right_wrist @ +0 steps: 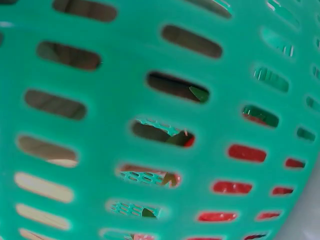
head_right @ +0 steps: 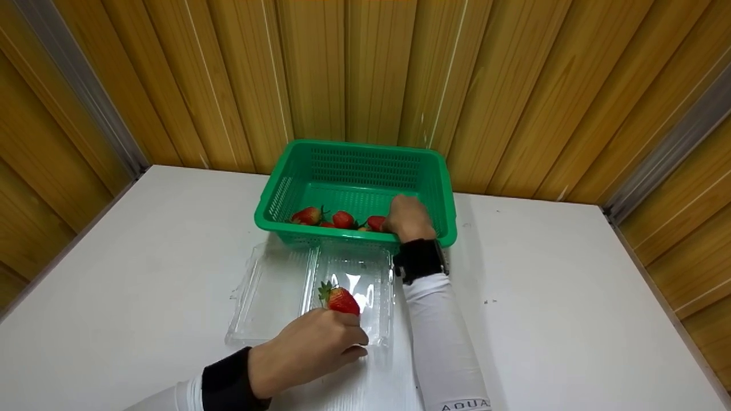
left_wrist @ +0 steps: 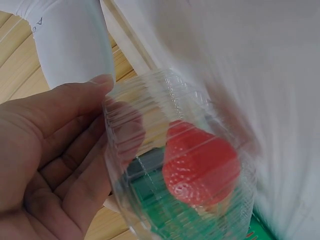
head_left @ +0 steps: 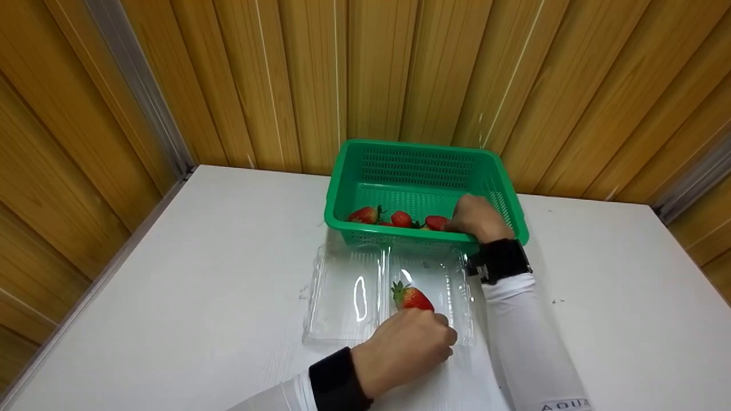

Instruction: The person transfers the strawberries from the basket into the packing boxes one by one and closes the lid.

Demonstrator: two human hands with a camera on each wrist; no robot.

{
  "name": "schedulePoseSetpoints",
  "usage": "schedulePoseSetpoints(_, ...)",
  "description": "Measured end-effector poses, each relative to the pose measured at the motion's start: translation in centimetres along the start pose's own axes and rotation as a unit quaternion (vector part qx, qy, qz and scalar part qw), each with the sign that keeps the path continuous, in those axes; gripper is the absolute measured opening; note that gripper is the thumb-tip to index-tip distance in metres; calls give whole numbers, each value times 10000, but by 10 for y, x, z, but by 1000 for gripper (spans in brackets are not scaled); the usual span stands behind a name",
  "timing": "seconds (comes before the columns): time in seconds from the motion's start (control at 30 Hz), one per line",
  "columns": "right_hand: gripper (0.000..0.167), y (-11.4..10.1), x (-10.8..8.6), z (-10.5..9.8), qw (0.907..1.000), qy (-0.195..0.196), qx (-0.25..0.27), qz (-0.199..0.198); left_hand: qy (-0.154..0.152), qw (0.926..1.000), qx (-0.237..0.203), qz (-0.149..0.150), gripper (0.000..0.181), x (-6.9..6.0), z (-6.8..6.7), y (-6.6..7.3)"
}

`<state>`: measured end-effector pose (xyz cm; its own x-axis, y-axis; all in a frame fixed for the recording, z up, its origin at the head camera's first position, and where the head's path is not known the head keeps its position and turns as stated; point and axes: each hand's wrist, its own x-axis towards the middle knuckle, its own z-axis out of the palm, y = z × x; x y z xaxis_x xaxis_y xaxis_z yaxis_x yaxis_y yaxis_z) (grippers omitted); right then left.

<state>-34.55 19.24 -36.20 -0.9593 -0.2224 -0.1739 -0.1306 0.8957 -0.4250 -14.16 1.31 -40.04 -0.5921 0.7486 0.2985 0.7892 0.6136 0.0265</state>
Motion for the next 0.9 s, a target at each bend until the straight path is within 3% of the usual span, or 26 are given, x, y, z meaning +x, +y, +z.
schedulePoseSetpoints(0.4, 52, -2, 2, 2, 9989, 407, 221, -7, -55, 9999, -92, -4, 6, 2, -1, 1)
schedulePoseSetpoints(0.9, 45, -1, 0, 2, 9992, 285, 72, -288, -179, 9998, 36, -62, 8, 3, -3, 2)
